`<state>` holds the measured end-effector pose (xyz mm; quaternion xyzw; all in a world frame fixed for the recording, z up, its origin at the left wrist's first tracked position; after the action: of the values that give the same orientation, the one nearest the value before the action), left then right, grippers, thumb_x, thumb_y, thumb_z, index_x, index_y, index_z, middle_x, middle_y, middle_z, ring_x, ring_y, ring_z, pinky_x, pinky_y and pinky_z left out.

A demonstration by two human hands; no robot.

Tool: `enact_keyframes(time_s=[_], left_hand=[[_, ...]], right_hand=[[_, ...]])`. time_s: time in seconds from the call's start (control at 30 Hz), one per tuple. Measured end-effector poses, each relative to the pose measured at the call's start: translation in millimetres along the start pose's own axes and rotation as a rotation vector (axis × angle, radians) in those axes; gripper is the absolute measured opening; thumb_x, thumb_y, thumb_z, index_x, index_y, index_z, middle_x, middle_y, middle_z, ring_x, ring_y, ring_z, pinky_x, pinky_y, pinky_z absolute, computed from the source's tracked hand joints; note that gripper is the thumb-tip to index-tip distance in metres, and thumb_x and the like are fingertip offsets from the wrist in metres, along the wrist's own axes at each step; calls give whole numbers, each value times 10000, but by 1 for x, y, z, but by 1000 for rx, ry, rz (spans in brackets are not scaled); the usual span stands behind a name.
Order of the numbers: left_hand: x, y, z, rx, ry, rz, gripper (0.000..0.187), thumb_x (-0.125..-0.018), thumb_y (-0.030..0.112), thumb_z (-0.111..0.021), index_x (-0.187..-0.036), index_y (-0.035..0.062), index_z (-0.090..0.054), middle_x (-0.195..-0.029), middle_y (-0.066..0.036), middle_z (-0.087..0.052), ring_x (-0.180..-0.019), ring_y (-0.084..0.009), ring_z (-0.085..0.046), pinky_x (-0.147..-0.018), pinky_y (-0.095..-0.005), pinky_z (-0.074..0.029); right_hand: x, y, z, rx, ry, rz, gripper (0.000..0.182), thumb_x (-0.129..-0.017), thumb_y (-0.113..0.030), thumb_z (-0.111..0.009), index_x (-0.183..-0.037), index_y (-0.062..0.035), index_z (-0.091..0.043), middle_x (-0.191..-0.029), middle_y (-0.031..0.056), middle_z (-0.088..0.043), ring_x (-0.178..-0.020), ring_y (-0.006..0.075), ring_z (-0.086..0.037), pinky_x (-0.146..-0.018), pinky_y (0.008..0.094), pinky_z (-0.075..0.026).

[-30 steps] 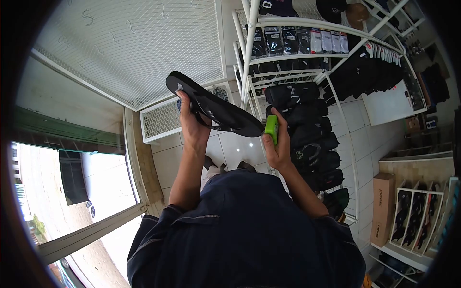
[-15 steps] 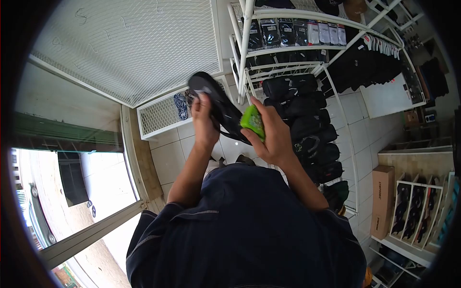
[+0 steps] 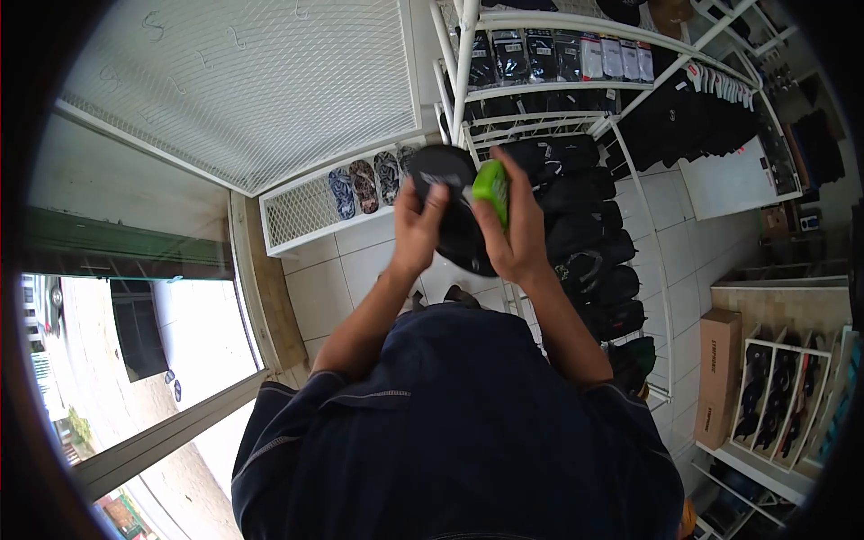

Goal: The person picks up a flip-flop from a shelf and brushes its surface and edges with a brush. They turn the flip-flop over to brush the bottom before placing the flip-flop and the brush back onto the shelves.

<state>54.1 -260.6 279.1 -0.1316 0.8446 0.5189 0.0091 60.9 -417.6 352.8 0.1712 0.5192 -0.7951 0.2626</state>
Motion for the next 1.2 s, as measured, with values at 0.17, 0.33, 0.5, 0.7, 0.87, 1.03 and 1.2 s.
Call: enact_keyframes(time_s=[0.17, 0.33, 0.5, 0.7, 0.87, 1.03, 1.2], left_hand=[[21, -17, -3, -156, -87, -19, 334, -1013, 141, -673, -1303, 6, -576, -1139, -47, -678, -1033, -114, -620, -924, -271, -499], [-16, 16, 32, 94, 173, 34, 276, -1035, 256, -654, -1193, 30, -647, -1044, -25, -711, -895, -91, -648, -817, -266, -537], [-38, 63, 58, 438, 281, 77, 454, -1052, 480, -539, -1186, 51, -612, -995, -92, -707, -871, -240, -715, -781, -395, -614], [-46, 48, 51, 545, 253, 63, 399, -1064, 440, -539, -1206, 71, -593, -1031, -88, -698, -887, -234, -707, -803, -397, -614], [-38, 25, 40, 566, 241, 185, 403, -1052, 451, -551, -1161, 72, -632, -1014, -83, -720, -874, -245, -719, -831, -409, -615], [-36, -3, 49, 307, 292, 331, 646, -996, 657, -513, -1202, 50, -591, -997, -108, -695, -914, -251, -709, -844, -426, -601], [-21, -9, 32, 305, 481, 565, 857, -831, 754, -661, -1204, -5, -521, -1020, -186, -624, -998, -355, -664, -927, -542, -556]], right_hand=[[-32, -6, 12, 5, 48, 61, 614, -997, -311, -644, -1454, 42, -434, -1253, 256, -620, -1110, 419, -651, -959, 434, -509], [48, 37, -23, -167, -76, -88, 637, -994, -309, -646, -1480, 28, -408, -1264, 256, -608, -1135, 430, -632, -969, 450, -499], [93, 43, -22, 22, -449, -199, 639, -1023, -282, -570, -1500, 73, -337, -1198, 241, -603, -1089, 355, -639, -947, 418, -481], [79, 45, -13, -289, 38, -299, 655, -1027, -267, -554, -1532, 57, -293, -1299, 198, -544, -1154, 231, -550, -1036, 353, -427], [78, 30, -7, -397, 60, -178, 718, -966, -129, -657, -1557, 20, -277, -1510, 124, -406, -1191, 171, -515, -1014, 320, -440], [56, 21, 6, -320, 146, -197, 830, -801, -35, -844, -1487, 24, -381, -1271, 147, -568, -1084, 179, -585, -955, 318, -484], [54, 24, 13, -148, -59, -46, 752, -784, -55, -845, -1434, 19, -474, -1163, 181, -633, -999, 292, -672, -865, 372, -543]])
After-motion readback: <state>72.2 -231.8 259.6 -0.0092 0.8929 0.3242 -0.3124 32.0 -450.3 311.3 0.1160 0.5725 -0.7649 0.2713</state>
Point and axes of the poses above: each hand's wrist, its own x-axis away from the middle knuckle, its own z-axis out of the back of the hand, y = z × x, the point moved 4 cm from there along -x, towards the middle knuckle
